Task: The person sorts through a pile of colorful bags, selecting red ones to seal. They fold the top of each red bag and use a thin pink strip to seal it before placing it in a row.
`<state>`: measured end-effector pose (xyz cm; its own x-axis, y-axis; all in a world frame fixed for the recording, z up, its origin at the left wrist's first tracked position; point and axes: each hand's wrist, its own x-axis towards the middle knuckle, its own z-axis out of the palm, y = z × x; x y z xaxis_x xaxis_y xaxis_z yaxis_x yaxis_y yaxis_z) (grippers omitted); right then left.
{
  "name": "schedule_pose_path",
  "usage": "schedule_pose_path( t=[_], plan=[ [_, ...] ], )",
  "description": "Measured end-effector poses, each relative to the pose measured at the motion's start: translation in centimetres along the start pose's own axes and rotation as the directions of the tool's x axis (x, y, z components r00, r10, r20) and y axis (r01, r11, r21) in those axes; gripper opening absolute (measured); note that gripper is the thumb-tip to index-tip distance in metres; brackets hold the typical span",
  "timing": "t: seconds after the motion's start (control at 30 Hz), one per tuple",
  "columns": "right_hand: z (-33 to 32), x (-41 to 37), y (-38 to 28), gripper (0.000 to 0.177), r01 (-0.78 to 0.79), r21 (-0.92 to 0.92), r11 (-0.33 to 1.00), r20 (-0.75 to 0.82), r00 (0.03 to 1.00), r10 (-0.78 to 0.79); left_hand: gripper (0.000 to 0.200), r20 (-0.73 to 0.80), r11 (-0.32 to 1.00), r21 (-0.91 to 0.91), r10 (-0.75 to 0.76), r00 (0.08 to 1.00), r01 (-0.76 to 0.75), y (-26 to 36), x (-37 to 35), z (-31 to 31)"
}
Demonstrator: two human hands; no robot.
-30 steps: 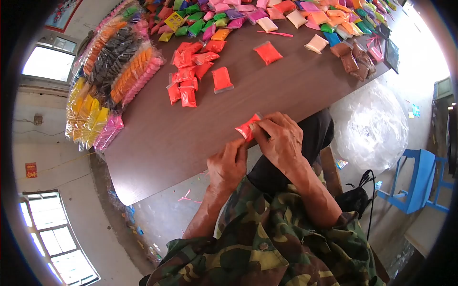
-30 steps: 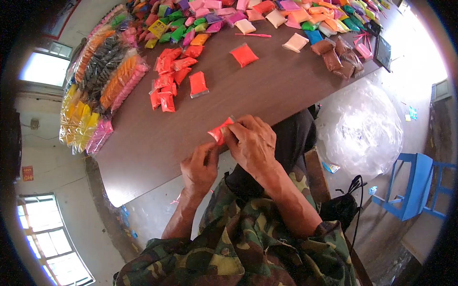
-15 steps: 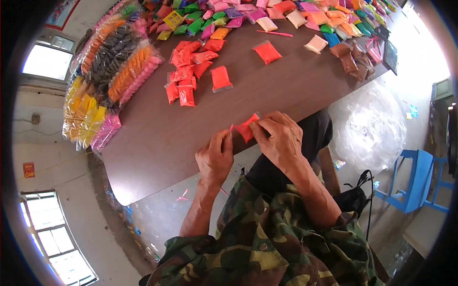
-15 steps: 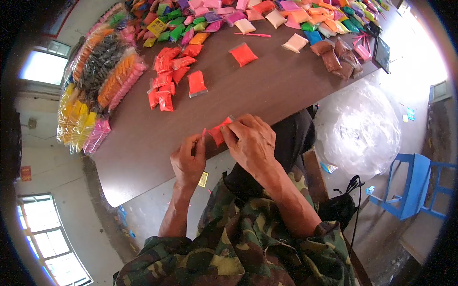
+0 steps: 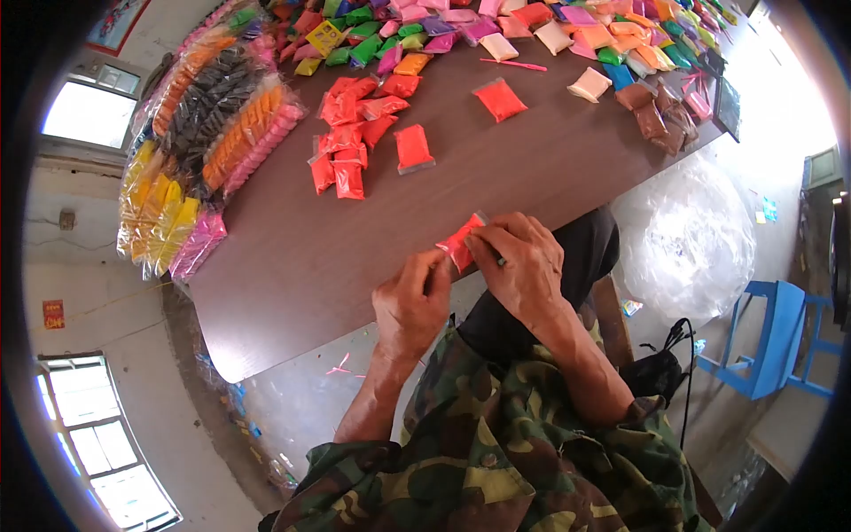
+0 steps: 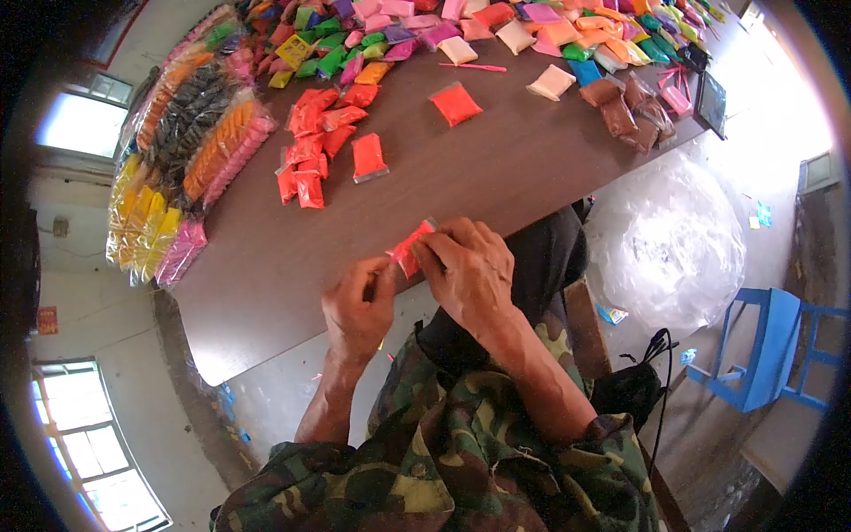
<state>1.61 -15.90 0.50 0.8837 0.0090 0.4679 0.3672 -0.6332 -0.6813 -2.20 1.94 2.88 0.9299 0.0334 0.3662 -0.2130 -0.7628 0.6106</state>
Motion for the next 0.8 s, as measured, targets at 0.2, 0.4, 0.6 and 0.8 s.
schedule_pose_path(
  t=[0.2, 0.4, 0.6, 0.8],
  plan=[
    [0.3, -1.3, 0.2, 0.024, 0.088, -0.013, 0.996, -0.007, 0.996, -0.088, 0.008, 0.015, 0.992, 0.110, -0.068, 0.998, 0.066, -2.0, 0.0, 0.2],
    [-0.6, -1.4, -1.3, 0.036, 0.211, -0.002, 0.978, 0.055, 0.976, -0.210, 0.006, -0.049, 0.979, 0.072, -0.185, 0.981, 0.189, -4.3, 0.7, -1.5],
    [-0.2, -3.3, -1.4, 0.060, 0.248, -0.087, 0.965, 0.284, 0.935, -0.214, 0.009, -0.070, 0.974, 0.042, -0.220, 0.973, 0.223, -5.3, 1.0, -1.7],
    [0.0, -3.2, -1.2, 0.061, 0.233, -0.072, 0.970, 0.295, 0.934, -0.203, 0.008, -0.129, 0.991, 0.027, -0.124, 0.984, 0.128, -5.9, 0.8, -1.0]
  ],
)
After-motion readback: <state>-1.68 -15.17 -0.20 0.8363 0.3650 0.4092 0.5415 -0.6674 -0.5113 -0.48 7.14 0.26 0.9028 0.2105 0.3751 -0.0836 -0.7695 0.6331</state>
